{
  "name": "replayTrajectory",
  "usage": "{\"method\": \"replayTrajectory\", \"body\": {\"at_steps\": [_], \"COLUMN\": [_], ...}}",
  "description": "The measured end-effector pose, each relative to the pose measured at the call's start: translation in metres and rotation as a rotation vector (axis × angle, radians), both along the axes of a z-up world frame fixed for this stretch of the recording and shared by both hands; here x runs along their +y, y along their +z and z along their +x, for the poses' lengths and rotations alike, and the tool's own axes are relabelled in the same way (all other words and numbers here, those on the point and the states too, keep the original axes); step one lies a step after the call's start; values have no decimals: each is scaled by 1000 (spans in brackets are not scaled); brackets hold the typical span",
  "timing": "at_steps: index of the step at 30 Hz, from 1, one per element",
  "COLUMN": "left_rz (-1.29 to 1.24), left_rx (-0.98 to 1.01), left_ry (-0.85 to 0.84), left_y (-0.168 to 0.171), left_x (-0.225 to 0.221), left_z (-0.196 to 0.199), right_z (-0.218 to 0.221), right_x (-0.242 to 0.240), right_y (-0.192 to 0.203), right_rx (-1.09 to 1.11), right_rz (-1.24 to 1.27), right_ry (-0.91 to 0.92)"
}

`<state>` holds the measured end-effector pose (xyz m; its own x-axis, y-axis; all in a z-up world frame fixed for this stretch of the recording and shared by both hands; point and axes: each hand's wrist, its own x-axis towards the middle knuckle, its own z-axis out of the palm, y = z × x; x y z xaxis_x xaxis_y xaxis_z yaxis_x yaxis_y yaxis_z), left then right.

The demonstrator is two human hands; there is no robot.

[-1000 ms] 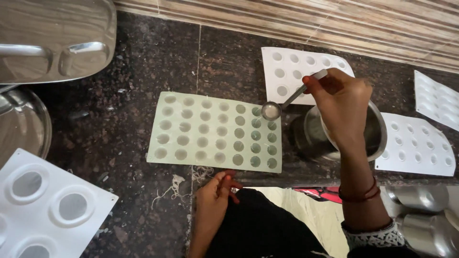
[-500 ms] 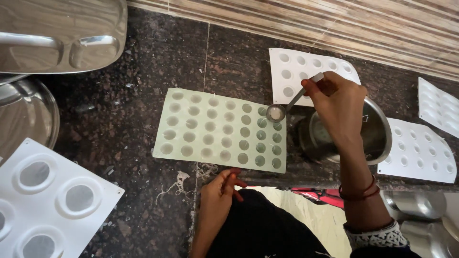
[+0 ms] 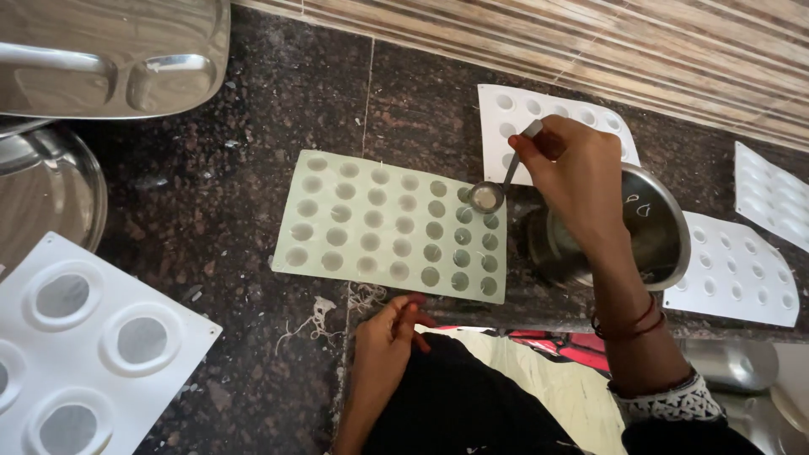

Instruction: The person stands at a kitchen counter and uses a long-handled ladle to scoop liquid from a steel pot and pour it into the round cavities of a silicone mold, filling the cavities one at a time. They steady the mold with their other hand and continue ladling across the mold.

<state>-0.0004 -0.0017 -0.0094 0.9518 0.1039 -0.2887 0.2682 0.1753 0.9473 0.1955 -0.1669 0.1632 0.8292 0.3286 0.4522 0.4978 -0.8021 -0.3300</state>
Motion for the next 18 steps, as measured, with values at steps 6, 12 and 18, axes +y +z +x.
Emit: {"method": "replayTrajectory", "body": {"at_steps": [6, 12, 18], "left_rz": [-30, 10, 6], "left_rx": [50, 28, -20], "left_ry": [-11, -19, -12], "left_y": [7, 7, 10], "left_x": [2, 3, 4], "left_z": [0, 0, -2], "right_z": [3, 6, 5], "right_x": [11, 14, 14], "right_y": [4, 3, 3], "right_rx": [8, -25, -36], "right_rz": [-72, -120, -132], "right_ry": [19, 76, 74]}}
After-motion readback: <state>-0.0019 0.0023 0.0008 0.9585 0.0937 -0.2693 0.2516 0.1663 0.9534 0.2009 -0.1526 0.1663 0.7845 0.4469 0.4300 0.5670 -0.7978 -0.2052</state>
